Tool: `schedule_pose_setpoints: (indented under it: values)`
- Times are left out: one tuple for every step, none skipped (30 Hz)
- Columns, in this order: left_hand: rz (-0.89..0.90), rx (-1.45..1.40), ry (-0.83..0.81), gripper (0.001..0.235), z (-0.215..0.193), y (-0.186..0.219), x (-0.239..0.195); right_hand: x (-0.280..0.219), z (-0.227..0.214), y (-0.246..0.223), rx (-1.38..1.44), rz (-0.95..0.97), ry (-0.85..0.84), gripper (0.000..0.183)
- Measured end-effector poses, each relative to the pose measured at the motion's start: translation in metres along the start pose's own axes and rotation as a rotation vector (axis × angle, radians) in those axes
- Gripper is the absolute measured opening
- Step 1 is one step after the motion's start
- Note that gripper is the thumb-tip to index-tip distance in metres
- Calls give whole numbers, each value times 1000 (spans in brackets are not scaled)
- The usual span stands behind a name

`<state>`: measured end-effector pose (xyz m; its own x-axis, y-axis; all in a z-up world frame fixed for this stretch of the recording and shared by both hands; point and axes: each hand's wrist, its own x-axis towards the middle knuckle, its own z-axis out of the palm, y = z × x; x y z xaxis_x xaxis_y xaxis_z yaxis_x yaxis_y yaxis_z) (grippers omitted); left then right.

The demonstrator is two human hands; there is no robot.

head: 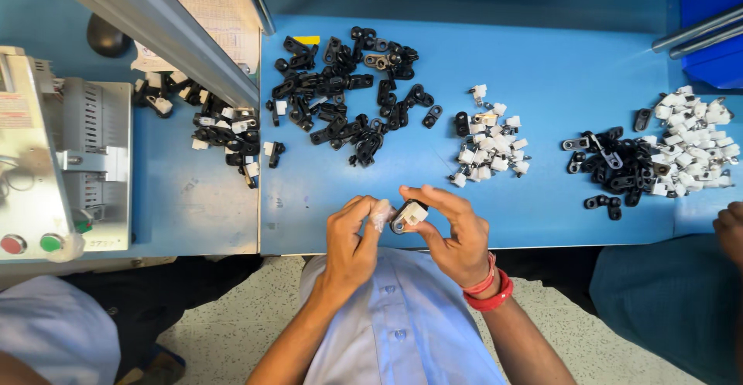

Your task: The person repeatedly picks black and white plastic connector halves from piles on a blue workbench, aligns and snaps them together by hand, and places the assembled units into a growing pile. The process continues with consistent hand motions and no tools.

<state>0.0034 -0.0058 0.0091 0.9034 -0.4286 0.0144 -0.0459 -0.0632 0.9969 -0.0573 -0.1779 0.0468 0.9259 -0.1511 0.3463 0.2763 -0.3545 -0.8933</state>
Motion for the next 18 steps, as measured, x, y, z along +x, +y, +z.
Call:
schedule_pose_setpoints:
  values:
    - [25,-157,-65,18,0,-1,3,-2,-2,-1,-105,-40,-29,56]
    - [49,-310,-125,17,0,-2,6,-4,-4,-1,-205,-83,-61,59]
    - [-5,-364,-168,14,3,-3,10,-6,-7,-1,-304,-127,-93,62]
    - [-59,-418,-212,12,5,-4,14,-6,-10,0,-254,-80,-120,62]
    - [-113,-472,-255,11,8,-5,15,-6,-14,1,-205,-33,-147,63]
    - [51,-152,-175,12,11,-5,16,-5,-18,3,-159,12,-171,63]
    - [210,169,-90,13,13,-5,16,-4,-20,4,-137,25,-162,60]
    - [363,489,-5,14,16,-5,14,-4,-22,5,-117,43,-150,57]
    - [344,431,2,12,19,-5,12,-4,-24,5,-97,60,-138,53]
    - [326,374,11,12,21,-4,8,-4,-24,5,-66,57,-113,50]
    - [307,317,20,13,24,-5,5,-5,-24,4,-34,55,-87,47]
    - [210,89,-10,17,26,-6,3,-5,-23,3,0,53,-61,43]
    - [112,-139,-39,22,28,-8,1,-5,-23,2,-17,28,-60,42]
    - [7,-366,-71,26,28,-10,0,-5,-22,0,-33,8,-58,41]
    - [-96,-482,-108,18,28,-14,-1,-4,-21,-2,-50,-12,-56,41]
    - [-201,-596,-146,11,28,-18,-3,-3,-21,-3,-96,-42,-58,40]
    - [-307,-710,-182,9,27,-22,-5,-1,-21,-5,-143,-73,-60,39]
    - [-360,-730,-167,11,26,-27,-8,0,-22,-6,-193,-101,-61,38]
